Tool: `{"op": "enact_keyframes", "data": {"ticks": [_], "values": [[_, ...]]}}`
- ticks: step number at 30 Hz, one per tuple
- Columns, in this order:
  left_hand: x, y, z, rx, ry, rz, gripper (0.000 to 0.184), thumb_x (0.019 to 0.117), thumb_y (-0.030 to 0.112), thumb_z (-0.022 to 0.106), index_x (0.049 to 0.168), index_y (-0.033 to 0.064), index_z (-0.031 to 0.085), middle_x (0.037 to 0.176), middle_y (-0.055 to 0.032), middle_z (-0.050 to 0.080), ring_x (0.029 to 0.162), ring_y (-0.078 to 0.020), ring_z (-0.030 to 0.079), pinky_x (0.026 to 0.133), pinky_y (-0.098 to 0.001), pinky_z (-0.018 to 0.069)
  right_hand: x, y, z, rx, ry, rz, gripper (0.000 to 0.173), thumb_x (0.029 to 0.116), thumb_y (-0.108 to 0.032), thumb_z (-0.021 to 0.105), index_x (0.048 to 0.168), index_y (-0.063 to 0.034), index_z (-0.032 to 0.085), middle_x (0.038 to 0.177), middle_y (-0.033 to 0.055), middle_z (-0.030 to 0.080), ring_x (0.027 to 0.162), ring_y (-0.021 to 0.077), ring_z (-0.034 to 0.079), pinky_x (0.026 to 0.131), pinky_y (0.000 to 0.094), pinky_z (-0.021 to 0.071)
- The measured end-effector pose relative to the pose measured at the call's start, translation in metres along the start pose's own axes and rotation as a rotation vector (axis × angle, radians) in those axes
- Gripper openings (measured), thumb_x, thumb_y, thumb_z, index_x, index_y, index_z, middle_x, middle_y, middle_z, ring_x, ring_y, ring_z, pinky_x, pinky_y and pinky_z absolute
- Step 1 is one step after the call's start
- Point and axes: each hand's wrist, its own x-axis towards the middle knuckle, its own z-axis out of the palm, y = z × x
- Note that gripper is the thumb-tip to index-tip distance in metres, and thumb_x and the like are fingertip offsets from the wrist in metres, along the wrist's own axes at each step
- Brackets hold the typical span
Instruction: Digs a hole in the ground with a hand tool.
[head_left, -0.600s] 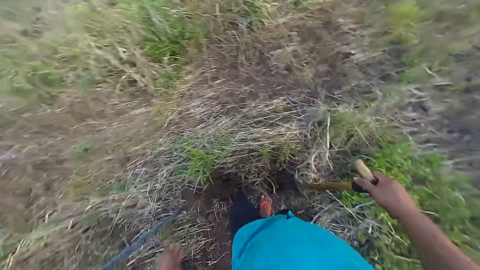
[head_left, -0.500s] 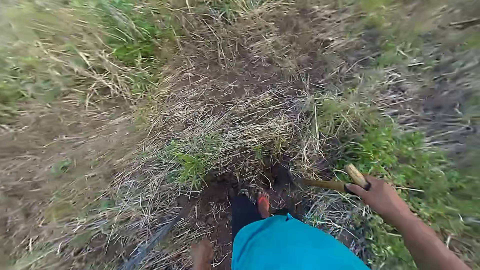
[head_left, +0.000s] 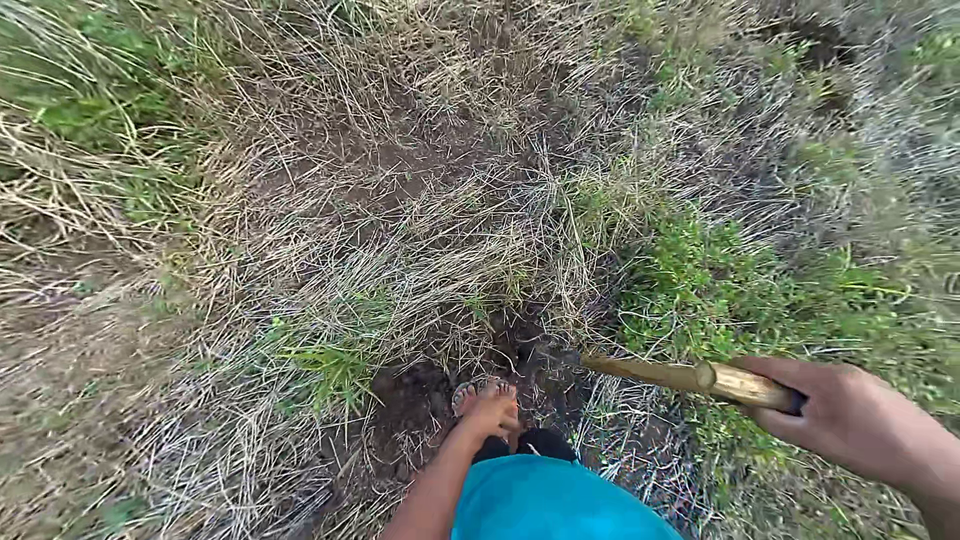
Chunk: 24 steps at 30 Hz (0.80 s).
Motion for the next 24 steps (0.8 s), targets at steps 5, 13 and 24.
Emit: {"op": "enact_keyframes", "data": {"ticks": [5, 13, 24], "values": [[0.014, 0.076, 0.095, -0.221, -0.419, -0.046, 0.075, 0.1056, 0.067, 0.029, 0.162, 0.0183, 0.024, 0.123, -0.0234, 0.069, 0.092, -0.035, 0.074, 0.078, -0.0505, 0.0617, 0.001, -0.051, -0.015, -0.18, -0.142, -0.374, 0.049, 0.0783, -0.029, 0.078, 0.126, -0.026, 0.071, 0.122, -0.0007, 0.073, 0.097, 0.0258, 0.074, 0.075, 0.0553, 0.0609], [0.042, 0.105, 0.175, -0.515, -0.218, -0.231, 0.033, 0.0985, 0.025, 0.063, 0.122, 0.004, 0.053, 0.083, -0.0139, 0.064, 0.06, -0.0212, 0.062, 0.052, -0.034, 0.0527, -0.006, -0.055, 0.014, -0.22, -0.23, -0.467, 0.061, 0.0856, -0.063, 0.07, 0.134, -0.0268, 0.066, 0.136, 0.004, 0.066, 0.108, 0.0299, 0.069, 0.09, 0.0548, 0.0545], [0.124, 0.131, 0.212, -0.639, -0.125, -0.124, 0.027, 0.1031, 0.029, 0.053, 0.114, 0.0043, 0.057, 0.085, -0.0133, 0.066, 0.066, -0.0227, 0.064, 0.057, -0.0371, 0.0544, 0.079, 0.033, 0.079, 0.199, 0.701, -0.171, 0.045, 0.1052, -0.041, 0.048, 0.083, -0.0129, 0.075, 0.073, -0.0001, 0.071, 0.07, 0.0122, 0.066, 0.08, 0.0413, 0.0536]]}}
